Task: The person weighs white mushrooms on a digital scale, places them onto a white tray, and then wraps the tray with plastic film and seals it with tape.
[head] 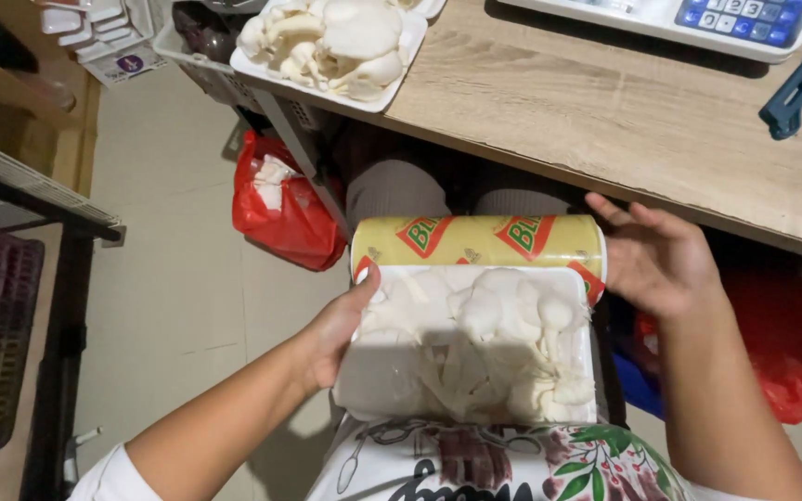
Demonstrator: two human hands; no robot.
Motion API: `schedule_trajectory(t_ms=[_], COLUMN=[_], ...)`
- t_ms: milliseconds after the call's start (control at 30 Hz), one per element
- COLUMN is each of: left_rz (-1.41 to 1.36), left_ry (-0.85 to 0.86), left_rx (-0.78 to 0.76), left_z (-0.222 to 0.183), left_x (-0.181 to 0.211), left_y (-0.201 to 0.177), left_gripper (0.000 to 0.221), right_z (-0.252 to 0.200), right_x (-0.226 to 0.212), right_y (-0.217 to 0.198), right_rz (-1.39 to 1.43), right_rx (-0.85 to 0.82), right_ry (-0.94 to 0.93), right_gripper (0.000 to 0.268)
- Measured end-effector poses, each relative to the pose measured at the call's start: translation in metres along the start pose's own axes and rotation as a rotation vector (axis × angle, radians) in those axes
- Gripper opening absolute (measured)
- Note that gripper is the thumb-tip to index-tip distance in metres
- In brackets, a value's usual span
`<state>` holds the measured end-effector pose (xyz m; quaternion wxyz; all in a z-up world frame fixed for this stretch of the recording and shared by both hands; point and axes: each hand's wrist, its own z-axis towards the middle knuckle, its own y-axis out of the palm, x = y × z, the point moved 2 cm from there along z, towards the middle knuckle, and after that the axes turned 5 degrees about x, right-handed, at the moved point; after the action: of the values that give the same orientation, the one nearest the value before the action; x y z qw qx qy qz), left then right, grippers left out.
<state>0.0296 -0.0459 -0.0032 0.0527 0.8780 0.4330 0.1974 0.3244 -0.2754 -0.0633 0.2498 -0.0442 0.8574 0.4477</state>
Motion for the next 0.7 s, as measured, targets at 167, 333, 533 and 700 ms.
schedule_trajectory(t_ms=[167, 333, 533, 700], left_rz=[-0.064, -0.127, -0.159, -0.201], left_ry=[-0.019, -0.020, -0.002, 0.048], left_rx=[-0.100, -0.161, -0.150, -0.082], left_z=[0.019, 0.014, 0.004, -0.026], left_x=[-0.005, -0.002, 0.002, 0.006], left_y=[-0.007, 0.005, 0.006, 0.018], left_gripper=[0.082, 0.086, 0.082, 0.079], right_z=[-0.039, -0.055, -0.019, -0.003], right_x=[0.041, 0.115, 0.121, 0.110], right_y=[-0.086, -0.035, -0.024, -0.016], right_rz=[-0.556, -0.317, -0.057, -0.500], right_rx=[0.085, 0.276, -0.453, -0.274], right_ry=[-0.086, 0.223, 0.052, -0.036], right_gripper=[0.065, 0.118, 0.097, 0.077])
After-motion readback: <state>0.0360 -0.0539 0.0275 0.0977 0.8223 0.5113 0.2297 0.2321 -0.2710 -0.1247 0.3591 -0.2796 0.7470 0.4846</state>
